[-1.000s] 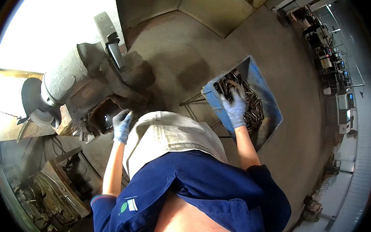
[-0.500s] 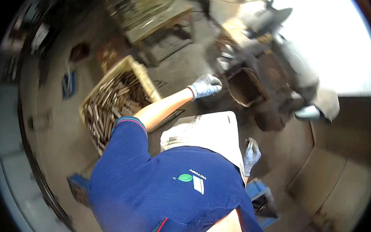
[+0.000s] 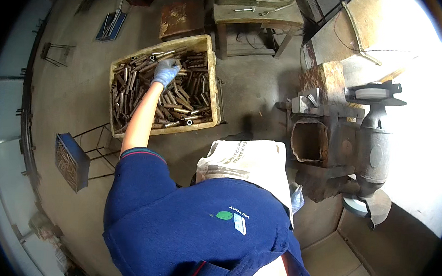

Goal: The person grinds the ends and edges of metal cylindrical parts using a bench grinder. The person picks up a part from a container, holds it against the grinding wheel, and then places the finished part into a separate bin.

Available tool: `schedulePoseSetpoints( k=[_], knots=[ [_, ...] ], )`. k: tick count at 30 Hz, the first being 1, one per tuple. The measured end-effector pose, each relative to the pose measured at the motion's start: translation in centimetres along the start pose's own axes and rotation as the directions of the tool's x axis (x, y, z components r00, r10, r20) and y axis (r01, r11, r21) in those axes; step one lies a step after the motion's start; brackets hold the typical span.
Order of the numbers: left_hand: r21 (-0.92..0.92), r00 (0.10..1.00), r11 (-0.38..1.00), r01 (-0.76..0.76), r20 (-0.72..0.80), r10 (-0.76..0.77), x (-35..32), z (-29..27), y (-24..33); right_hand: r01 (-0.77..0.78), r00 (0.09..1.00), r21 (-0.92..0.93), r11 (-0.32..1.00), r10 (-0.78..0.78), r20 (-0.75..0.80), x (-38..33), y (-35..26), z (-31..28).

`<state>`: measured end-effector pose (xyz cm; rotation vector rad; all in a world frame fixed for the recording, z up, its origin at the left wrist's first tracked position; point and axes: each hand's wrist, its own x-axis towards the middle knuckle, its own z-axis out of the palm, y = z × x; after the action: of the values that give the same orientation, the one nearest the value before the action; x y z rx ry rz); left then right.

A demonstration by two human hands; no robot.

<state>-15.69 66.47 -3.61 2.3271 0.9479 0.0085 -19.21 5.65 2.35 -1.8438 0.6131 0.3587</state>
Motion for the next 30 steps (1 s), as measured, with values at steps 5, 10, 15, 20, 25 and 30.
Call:
schedulePoseSetpoints(
  k=[5,10,15,20,25,30],
  knots=[
    [0.340,0.991,0.936,-0.090,0.124,0.051,3.1,4.4,3.5,0.075,0.996,0.079,0.994,-0.079,0.046,2.3,4.4,-0.8],
    [0.728,0.943,0.601,-0.331,0.278,0.183,6.3,12.5,-1.8,0.018,1.000,-0.054,0.998,-0.018,0.004,2.2,4.0,-0.2],
    [0.783,0.897,0.444,-0.436,0.339,0.283,7.2,13.7,0.8,0.083,0.996,0.165,0.983,-0.074,-0.057,0.4,5.2,-0.2],
    [0.757,0.860,0.413,-0.506,0.409,0.304,7.8,14.0,-0.8,0.056,0.996,0.198,0.979,-0.040,-0.083,-0.5,5.9,-0.4],
    [0.734,0.812,0.353,-0.580,0.483,0.329,8.9,15.0,-2.7,0.032,0.997,0.227,0.973,-0.016,-0.075,-1.7,5.9,-0.5],
    [0.783,0.816,0.256,-0.567,0.491,0.305,8.4,13.3,-2.4,0.022,0.996,0.220,0.975,-0.002,-0.090,-2.0,7.6,-0.9]
  ],
)
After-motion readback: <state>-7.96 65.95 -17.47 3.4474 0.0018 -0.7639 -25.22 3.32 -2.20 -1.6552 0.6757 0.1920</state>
